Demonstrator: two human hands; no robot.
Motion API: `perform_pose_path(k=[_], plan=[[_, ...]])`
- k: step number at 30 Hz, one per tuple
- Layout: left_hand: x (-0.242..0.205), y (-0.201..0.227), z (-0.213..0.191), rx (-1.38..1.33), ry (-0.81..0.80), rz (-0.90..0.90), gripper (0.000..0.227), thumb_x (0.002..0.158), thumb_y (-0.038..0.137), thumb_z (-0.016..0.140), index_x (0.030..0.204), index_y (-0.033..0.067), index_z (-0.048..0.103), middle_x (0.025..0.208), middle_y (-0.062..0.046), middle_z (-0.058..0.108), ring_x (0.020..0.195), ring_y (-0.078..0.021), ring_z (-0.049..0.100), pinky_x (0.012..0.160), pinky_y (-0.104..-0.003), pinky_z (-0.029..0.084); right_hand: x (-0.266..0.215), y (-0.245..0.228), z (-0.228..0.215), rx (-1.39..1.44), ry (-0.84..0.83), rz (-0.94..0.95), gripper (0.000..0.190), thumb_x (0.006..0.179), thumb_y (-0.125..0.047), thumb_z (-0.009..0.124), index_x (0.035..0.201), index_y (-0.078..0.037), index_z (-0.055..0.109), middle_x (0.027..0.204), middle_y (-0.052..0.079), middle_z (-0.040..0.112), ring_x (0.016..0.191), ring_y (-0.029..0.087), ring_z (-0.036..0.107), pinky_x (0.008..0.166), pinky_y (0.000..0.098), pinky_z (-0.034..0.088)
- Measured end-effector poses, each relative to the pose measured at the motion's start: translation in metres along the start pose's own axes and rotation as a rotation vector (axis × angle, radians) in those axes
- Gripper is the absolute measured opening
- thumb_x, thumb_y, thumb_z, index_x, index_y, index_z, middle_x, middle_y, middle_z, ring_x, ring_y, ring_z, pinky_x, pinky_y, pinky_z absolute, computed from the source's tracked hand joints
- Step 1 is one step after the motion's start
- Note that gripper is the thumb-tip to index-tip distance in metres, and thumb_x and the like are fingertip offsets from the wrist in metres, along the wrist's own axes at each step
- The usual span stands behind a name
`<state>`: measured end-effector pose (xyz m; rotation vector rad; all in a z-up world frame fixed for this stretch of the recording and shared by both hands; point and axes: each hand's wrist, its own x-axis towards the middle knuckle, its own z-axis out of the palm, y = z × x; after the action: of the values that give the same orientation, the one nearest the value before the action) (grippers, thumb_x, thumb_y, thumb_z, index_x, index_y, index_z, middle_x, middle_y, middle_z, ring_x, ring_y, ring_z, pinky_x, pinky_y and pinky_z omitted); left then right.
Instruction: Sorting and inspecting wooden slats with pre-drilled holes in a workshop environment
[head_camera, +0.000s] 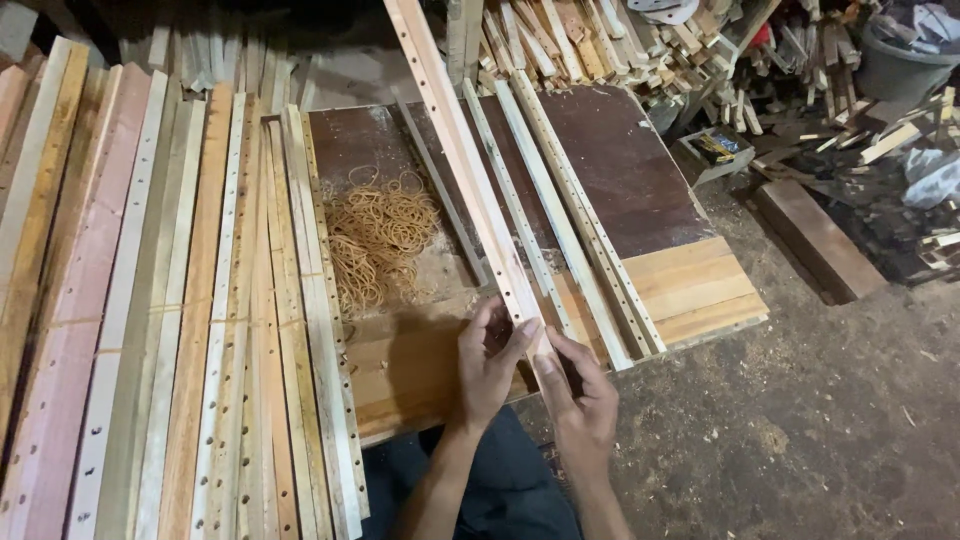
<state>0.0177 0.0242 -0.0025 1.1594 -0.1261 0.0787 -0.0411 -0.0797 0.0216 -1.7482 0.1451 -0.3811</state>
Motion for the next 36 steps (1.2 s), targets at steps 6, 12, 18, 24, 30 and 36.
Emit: perform_pose_path(k=[6,12,18,24,30,36], plan=[[-0.002,0.008,-0.002,0.007,-0.05,0.061,0.023,0.098,0.028,0.071,0.109,0.0074,0.067,0.088,-0.002,0.07,0.075,-0.0109,0.063,0.066,-0.023,0.051,-0.001,0.031,-0.003,-0.194,-0.003,-0.327,0.032,0.1,-0.015,0.059,0.131,-0.009,0.064,0.125,0.016,0.071,0.114,0.027,0.071,0.096,0.037,0.064],[-0.001,0.002,-0.002,-0.024,-0.031,0.023,0.013,0.099,0.021,0.069,0.102,0.0088,0.065,0.085,0.002,0.065,0.077,-0.0071,0.059,0.069,-0.023,0.049,-0.01,-0.013,0.009,-0.213,0.012,-0.343,0.029,0.103,-0.012,0.051,0.126,-0.005,0.068,0.128,0.015,0.069,0.123,0.027,0.066,0.105,0.038,0.054],[-0.001,-0.003,-0.006,0.035,-0.08,0.109,0.015,0.101,0.026,0.068,0.097,0.0121,0.063,0.073,0.004,0.058,0.061,-0.0063,0.048,0.054,-0.02,0.04,-0.013,0.025,0.005,-0.214,0.011,-0.336,0.031,0.101,-0.012,0.056,0.131,-0.009,0.061,0.134,0.014,0.066,0.127,0.027,0.063,0.11,0.0417,0.053],[0.0,-0.002,-0.004,0.083,-0.071,0.075,0.026,0.098,0.031,0.07,0.11,0.008,0.069,0.081,0.002,0.066,0.067,-0.0078,0.059,0.057,-0.021,0.049,-0.011,0.005,0.003,-0.135,0.004,-0.307,0.03,0.1,-0.014,0.058,0.128,-0.005,0.064,0.13,0.016,0.067,0.124,0.028,0.065,0.107,0.0389,0.055],[-0.001,0.008,-0.002,0.055,-0.099,0.046,0.017,0.096,0.026,0.073,0.097,0.01,0.067,0.077,0.001,0.069,0.065,-0.0081,0.062,0.057,-0.021,0.048,-0.011,0.008,-0.003,-0.127,-0.007,-0.298,0.032,0.098,-0.009,0.06,0.13,-0.005,0.064,0.13,0.016,0.069,0.125,0.029,0.066,0.107,0.0393,0.055],[-0.01,0.027,0.005,0.059,-0.041,-0.084,0.015,0.095,0.019,0.071,0.099,0.0052,0.068,0.08,-0.001,0.068,0.071,-0.0094,0.064,0.065,-0.026,0.052,-0.022,-0.011,-0.004,0.009,0.003,0.049,0.042,0.097,-0.029,0.059,0.132,-0.007,0.062,0.117,0.009,0.071,0.103,0.018,0.073,0.088,0.0306,0.058]])
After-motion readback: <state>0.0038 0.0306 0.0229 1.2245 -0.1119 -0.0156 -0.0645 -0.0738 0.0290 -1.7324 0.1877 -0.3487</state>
